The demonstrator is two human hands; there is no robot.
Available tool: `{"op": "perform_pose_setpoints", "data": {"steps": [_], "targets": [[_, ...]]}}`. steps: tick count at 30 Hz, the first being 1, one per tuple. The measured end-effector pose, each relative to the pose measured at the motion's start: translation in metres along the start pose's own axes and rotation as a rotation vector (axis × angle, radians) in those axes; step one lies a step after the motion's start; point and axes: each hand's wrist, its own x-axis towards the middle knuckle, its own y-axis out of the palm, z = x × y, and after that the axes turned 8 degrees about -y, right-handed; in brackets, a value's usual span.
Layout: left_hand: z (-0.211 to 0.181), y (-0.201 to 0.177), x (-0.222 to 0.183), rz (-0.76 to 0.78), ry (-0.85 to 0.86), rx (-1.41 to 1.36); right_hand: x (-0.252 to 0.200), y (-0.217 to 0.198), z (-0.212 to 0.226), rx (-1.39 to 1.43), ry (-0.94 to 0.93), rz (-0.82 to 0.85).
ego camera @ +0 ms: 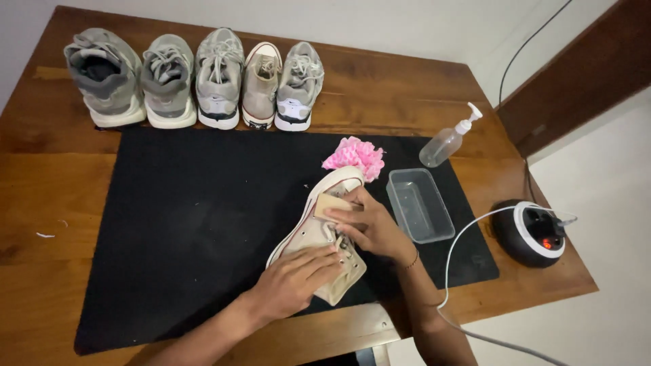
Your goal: Cleaning a beige high-top sneaker using a brush, cleaning solution, and a microfiber cloth.
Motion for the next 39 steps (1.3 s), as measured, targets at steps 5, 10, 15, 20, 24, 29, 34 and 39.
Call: {"op": "perform_pose_setpoints", "data": {"steps": [5,10,15,20,24,29,34,39], "targets": [[0.001,0.000,0.001,-0.020,0.006,-0.042,-0.002,0.005,-0.001,-0.211,0.184,-0.031],[-0.003,-0.003,0.002,0.001,0.011,-0.003,0.000,0.008,0.000,-0.117,0.061,-0.053],[0.000,0.003,0.002,0.022,0.016,-0.005,0.009,0.002,0.009,-0.121,-0.032,-0.017],[-0.002,0.002,0.002,0.019,0.015,0.001,0.001,0.007,0.001,-0.353,0.167,-0.145],[-0.002,0.003,-0.002,0.046,0.003,0.022,0.011,0.003,0.019,0.128,0.063,-0.027],[-0.006,0.003,0.002,0.005,0.011,0.022,0.004,0.009,0.006,-0.404,0.290,-0.055],[-0.017,0.001,0.010,-0.019,0.032,0.103,0.006,0.006,0.007,-0.422,0.212,-0.080],[-0.020,0.006,0.012,-0.026,0.070,0.153,0.011,-0.005,0.013,-0.379,0.109,-0.074]]}}
